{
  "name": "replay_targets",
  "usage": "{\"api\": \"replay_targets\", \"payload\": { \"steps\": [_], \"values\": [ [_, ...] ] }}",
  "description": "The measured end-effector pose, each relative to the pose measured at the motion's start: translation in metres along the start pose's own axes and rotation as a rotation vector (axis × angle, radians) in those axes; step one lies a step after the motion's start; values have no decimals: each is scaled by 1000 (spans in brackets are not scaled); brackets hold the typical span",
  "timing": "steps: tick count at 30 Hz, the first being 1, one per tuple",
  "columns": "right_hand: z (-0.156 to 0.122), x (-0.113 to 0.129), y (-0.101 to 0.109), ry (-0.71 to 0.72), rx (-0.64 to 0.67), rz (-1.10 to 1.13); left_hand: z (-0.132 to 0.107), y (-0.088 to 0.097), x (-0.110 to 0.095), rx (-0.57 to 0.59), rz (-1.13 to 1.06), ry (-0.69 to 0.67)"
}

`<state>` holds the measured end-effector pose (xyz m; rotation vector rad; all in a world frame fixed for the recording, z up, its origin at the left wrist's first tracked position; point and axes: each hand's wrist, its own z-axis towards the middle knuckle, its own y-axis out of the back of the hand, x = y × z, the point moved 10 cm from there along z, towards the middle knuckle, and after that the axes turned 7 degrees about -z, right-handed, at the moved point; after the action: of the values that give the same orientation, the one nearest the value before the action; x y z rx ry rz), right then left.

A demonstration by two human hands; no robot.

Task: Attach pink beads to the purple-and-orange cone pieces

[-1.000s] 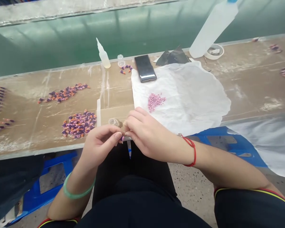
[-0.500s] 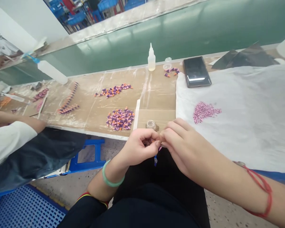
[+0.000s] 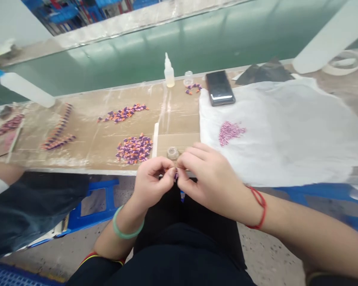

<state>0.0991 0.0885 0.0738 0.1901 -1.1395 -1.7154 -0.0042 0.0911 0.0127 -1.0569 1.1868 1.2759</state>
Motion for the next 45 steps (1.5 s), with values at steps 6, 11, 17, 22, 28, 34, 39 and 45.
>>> {"api": "replay_targets", "payload": {
  "steps": [6,11,17,22,28,34,39,45],
  "values": [
    [2,-17,-6,-156,117,277,-3,3,8,22,-226,117],
    [4,-10,-2,-75,88,244,-6,-4,10,85,-307,202],
    [0,21,5,311,7,-117,-10,-10,28,130,-394,393],
    [-6,31,6,503,-14,-247,-9,-13,27,144,-431,407],
    [4,-3,8,19,-12,179,-5,12,-18,-68,-31,-13],
    [0,-19,-10,-307,115,470,-15,9,-55,-109,390,-383],
    [-1,-23,-16,-358,125,485,-14,8,-52,-94,423,-366],
    [2,-19,-19,-332,141,525,-11,18,-27,-70,95,-148]
  ]
}}
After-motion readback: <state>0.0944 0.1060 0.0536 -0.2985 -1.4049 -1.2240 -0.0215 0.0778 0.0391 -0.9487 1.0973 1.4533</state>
